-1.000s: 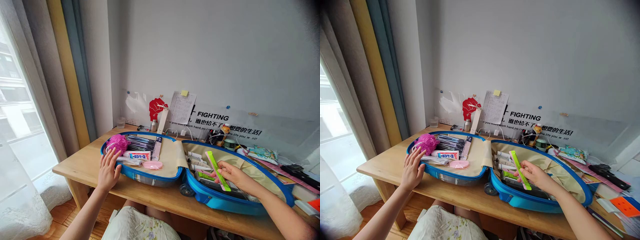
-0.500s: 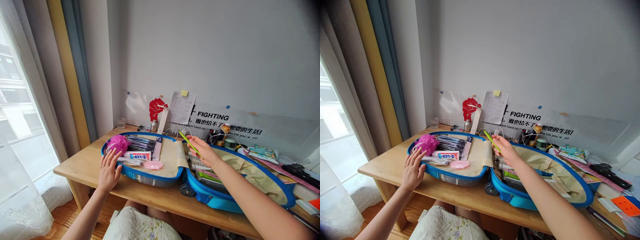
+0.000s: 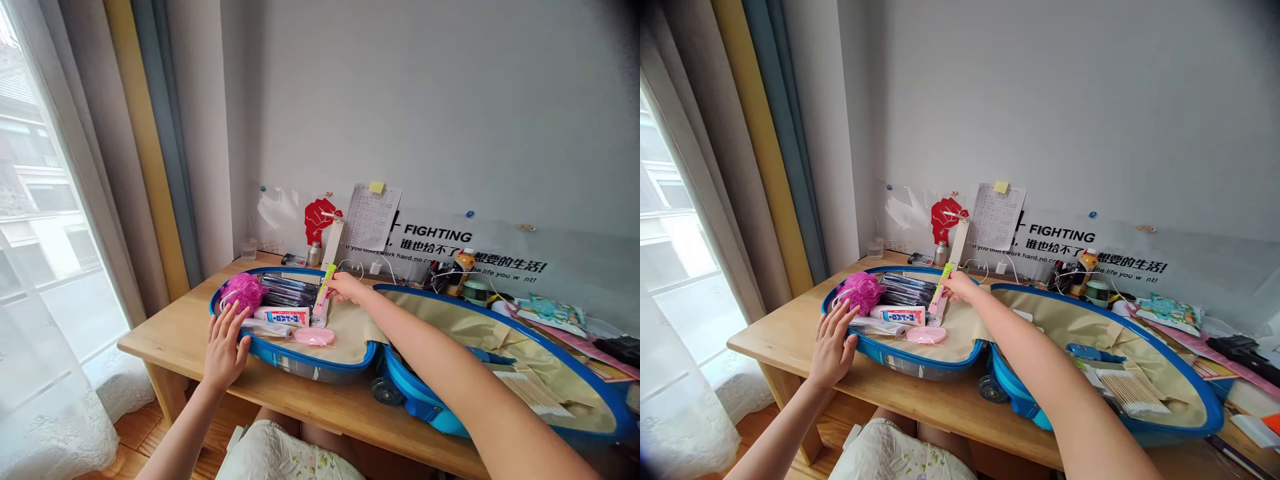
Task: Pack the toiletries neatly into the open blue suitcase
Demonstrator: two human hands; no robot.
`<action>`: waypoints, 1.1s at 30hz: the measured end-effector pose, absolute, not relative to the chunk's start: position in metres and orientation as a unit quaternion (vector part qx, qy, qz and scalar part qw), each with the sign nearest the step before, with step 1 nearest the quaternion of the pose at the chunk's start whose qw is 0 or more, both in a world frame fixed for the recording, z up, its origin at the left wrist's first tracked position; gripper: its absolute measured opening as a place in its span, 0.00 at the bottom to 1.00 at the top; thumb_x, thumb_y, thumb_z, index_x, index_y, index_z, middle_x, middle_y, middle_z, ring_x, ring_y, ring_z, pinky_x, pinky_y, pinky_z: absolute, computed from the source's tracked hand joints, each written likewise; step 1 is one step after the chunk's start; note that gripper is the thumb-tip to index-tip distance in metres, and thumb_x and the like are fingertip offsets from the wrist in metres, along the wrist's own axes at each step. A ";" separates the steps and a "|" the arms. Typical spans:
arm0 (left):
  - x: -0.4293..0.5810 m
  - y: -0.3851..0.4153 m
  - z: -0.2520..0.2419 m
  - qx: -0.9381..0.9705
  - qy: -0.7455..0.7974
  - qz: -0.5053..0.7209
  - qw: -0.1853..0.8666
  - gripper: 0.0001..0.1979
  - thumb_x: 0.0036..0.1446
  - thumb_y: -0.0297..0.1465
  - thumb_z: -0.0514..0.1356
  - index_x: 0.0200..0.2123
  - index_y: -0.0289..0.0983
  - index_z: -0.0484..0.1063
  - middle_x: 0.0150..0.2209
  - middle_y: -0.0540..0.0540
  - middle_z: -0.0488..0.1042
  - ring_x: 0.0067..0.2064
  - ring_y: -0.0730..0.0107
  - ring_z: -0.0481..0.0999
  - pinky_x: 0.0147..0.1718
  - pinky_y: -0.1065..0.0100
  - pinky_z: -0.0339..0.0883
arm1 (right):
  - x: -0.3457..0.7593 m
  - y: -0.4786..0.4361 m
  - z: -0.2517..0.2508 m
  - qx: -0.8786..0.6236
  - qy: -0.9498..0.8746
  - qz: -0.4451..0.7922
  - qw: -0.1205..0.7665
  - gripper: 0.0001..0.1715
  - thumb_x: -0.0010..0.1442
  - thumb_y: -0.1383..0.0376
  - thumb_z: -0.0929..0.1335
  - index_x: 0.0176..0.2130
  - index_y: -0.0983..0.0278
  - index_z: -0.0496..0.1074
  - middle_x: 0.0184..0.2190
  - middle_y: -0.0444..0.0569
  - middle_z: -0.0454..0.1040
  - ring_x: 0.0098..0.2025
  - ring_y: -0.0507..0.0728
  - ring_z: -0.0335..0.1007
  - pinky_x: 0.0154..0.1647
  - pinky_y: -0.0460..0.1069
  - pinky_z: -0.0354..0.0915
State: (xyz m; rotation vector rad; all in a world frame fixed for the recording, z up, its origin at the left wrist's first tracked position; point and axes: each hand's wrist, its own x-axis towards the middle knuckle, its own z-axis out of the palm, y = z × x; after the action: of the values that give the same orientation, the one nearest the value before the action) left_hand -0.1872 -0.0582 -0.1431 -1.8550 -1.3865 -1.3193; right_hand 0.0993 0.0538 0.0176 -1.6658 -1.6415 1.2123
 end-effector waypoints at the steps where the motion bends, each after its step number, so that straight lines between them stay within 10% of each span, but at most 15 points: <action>1: -0.187 -0.058 -0.143 -0.676 -0.506 -0.481 0.235 0.25 0.69 0.39 0.46 0.64 0.39 0.64 0.65 0.37 0.66 0.68 0.54 0.60 0.68 0.52 0.43 | 0.097 0.055 0.014 -0.618 -0.604 0.447 0.230 0.14 0.66 0.59 0.68 0.45 0.67 0.72 0.38 0.47 0.76 0.35 0.50 0.73 0.36 0.48 0.72; 22: -0.186 -0.059 -0.141 -0.678 -0.506 -0.481 0.231 0.25 0.69 0.39 0.46 0.65 0.39 0.63 0.64 0.37 0.66 0.68 0.53 0.59 0.68 0.51 0.43 | 0.091 0.064 -0.015 -0.644 -0.739 0.173 0.101 0.22 0.66 0.56 0.67 0.55 0.64 0.69 0.53 0.52 0.72 0.50 0.57 0.72 0.51 0.58 0.71; 33: -0.188 -0.057 -0.144 -0.676 -0.517 -0.477 0.218 0.26 0.68 0.39 0.47 0.65 0.39 0.63 0.65 0.37 0.66 0.68 0.53 0.59 0.68 0.52 0.43 | 0.088 0.042 0.009 -0.493 -0.870 -0.012 0.002 0.19 0.59 0.75 0.64 0.40 0.60 0.81 0.48 0.52 0.80 0.58 0.60 0.68 0.61 0.55 0.57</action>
State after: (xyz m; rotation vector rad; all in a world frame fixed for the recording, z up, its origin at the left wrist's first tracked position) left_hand -0.1884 -0.0571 -0.1441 -1.8710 -1.4322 -1.3215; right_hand 0.0880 0.0422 0.0087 -1.5476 -2.7286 -0.0369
